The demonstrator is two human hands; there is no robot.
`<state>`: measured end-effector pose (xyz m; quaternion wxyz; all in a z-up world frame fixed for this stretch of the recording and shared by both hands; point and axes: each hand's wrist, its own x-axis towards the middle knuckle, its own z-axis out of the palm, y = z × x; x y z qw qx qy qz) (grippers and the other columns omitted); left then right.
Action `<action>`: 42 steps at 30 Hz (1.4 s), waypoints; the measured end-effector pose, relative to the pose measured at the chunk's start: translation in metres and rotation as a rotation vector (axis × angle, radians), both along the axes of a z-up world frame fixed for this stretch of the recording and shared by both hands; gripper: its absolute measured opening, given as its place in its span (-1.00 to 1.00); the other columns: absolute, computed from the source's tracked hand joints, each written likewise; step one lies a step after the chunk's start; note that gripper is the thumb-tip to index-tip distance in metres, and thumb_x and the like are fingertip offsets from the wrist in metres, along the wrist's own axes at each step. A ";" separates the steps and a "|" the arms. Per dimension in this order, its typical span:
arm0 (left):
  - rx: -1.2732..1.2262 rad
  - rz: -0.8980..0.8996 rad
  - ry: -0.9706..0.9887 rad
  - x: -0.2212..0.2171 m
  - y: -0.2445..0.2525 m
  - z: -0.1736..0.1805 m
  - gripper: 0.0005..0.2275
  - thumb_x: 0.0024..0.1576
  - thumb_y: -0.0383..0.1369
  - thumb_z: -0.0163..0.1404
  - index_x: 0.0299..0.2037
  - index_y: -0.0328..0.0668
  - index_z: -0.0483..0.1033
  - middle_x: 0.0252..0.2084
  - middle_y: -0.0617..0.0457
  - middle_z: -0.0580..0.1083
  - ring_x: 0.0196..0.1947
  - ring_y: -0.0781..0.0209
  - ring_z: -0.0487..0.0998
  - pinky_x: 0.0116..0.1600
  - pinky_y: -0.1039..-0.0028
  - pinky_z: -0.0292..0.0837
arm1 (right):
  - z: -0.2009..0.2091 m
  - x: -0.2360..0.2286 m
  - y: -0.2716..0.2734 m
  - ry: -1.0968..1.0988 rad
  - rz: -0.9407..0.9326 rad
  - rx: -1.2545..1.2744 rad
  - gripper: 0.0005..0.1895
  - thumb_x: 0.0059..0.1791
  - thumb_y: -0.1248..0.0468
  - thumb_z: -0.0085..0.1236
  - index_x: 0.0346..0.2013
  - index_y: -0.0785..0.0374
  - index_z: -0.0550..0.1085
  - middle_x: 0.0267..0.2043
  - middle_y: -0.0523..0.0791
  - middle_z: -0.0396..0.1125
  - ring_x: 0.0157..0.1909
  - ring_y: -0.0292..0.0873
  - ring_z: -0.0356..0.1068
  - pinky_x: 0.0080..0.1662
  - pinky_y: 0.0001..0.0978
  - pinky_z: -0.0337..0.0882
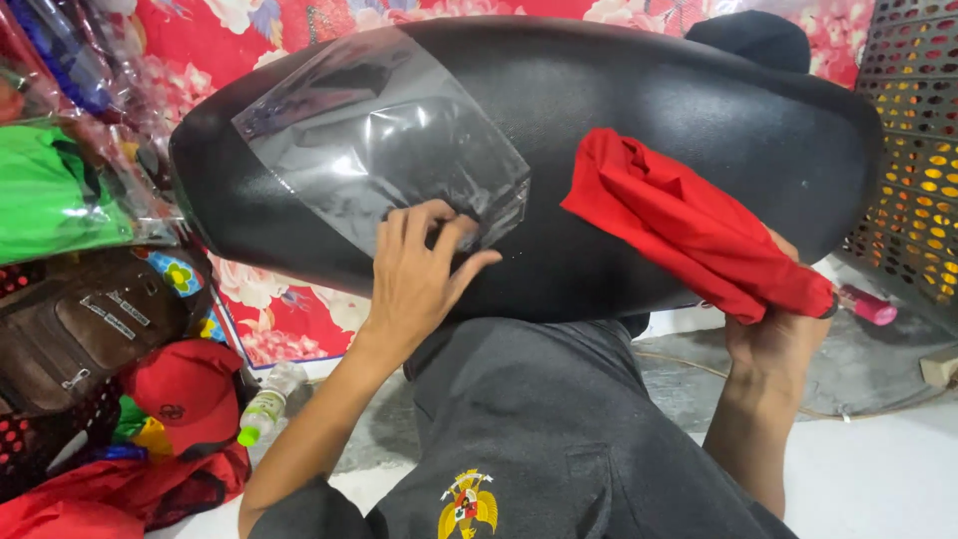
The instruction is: The person folds a red fabric item, places it inside a clear plastic sleeve, and then examines a red fabric cover with an elastic border.
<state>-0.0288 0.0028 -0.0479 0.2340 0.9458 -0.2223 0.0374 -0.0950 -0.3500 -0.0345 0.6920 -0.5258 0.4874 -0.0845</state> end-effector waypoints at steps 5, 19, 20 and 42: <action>-0.130 -0.015 -0.185 0.001 0.001 0.005 -0.89 0.20 -0.51 0.25 -0.16 -0.24 0.58 -0.15 0.02 0.51 -0.27 0.06 0.46 -0.15 0.35 0.39 | -0.002 -0.011 0.000 0.036 -0.072 -0.091 -0.86 -0.12 0.44 0.03 -0.53 0.17 0.44 -0.01 -0.06 0.55 -0.14 -0.04 0.54 -0.50 -0.22 0.48; -0.332 0.108 0.110 0.016 0.011 0.057 -0.90 0.10 -0.61 0.12 -0.28 -0.37 0.43 -0.19 0.00 0.57 -0.27 0.22 0.63 -0.19 0.49 0.62 | -0.017 -0.035 0.022 -0.066 0.409 -0.302 -0.52 -0.26 0.66 -0.35 -0.29 0.46 0.56 -0.11 0.16 0.49 -0.13 0.01 0.54 -0.11 -0.44 0.58; -0.329 0.115 0.110 0.017 0.013 0.056 -0.90 0.10 -0.61 0.12 -0.28 -0.37 0.43 -0.19 0.00 0.57 -0.27 0.22 0.63 -0.19 0.49 0.62 | -0.018 -0.035 0.018 -0.067 0.416 -0.298 -0.52 -0.26 0.66 -0.35 -0.29 0.46 0.56 -0.11 0.16 0.49 -0.13 0.01 0.54 -0.11 -0.44 0.58; -0.558 0.124 0.019 0.030 0.013 0.054 -0.85 0.11 -0.63 0.22 -0.19 -0.18 0.67 -0.23 0.09 0.64 -0.21 0.14 0.67 -0.18 0.50 0.61 | -0.033 -0.001 0.037 -0.771 0.896 -0.480 -0.66 -0.06 0.26 0.30 -0.67 0.37 0.50 -0.16 0.24 0.49 -0.14 0.24 0.53 0.09 0.26 0.45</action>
